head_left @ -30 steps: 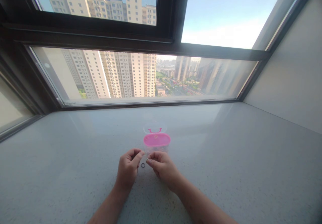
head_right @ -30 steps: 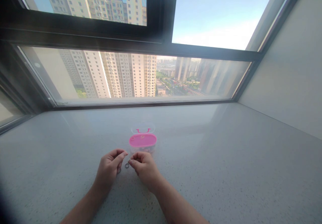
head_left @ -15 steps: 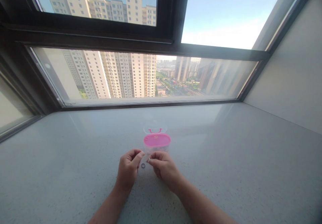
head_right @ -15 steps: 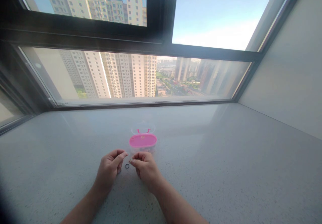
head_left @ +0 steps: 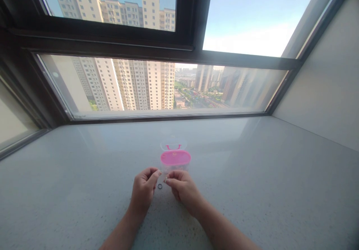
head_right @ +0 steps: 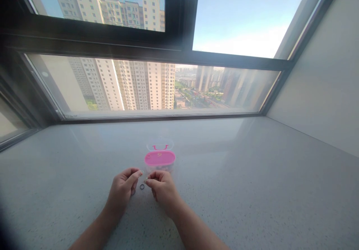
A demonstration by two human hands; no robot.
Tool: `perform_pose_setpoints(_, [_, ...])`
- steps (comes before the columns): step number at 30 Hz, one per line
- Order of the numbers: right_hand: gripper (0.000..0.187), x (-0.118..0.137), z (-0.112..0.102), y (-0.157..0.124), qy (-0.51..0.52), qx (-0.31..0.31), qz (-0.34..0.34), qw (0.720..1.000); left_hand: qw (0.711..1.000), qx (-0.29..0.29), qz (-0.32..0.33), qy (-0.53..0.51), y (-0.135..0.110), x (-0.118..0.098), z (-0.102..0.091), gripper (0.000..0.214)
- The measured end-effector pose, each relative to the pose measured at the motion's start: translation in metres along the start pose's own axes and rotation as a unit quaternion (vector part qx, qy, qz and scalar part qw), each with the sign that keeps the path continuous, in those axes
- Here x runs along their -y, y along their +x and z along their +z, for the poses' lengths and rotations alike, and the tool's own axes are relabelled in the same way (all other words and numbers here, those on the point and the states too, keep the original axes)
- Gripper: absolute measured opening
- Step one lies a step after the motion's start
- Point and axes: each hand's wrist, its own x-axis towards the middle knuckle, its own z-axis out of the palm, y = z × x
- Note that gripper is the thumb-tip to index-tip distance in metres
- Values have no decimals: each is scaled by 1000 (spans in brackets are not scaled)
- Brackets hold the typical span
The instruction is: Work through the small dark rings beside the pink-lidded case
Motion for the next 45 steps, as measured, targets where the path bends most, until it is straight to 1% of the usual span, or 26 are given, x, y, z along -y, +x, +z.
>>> perform_pose_setpoints(10, [14,2,0,-1,-17,-12,-14,1000,1000,-6,15,25,-2,-4,1,25])
perform_pose_setpoints(14, [18,2,1,0,-3,-7,-16,1000,1000,-6,10,19,-2,-3,1,24])
perform_pose_setpoints(19, [21,0,0,0,-28,-6,-23,999,1000,-15,7,18,-2,-3,1,25])
perform_pose_setpoints(26, [25,-1,0,1,-35,-12,-22,999,1000,-10,-5,14,-2,-4,1,26])
perform_pose_setpoints(33, [22,-6,-3,3,-68,-10,-36,997,1000,-4,-5,18,0,-1,1,26])
perform_pose_setpoints(39, [24,-3,-2,1,-73,-20,-36,996,1000,-5,-2,20,-1,-3,0,26])
perform_pose_setpoints(45, [21,-5,-2,2,-72,-19,-28,997,1000,-8,-6,16,-1,-3,0,28])
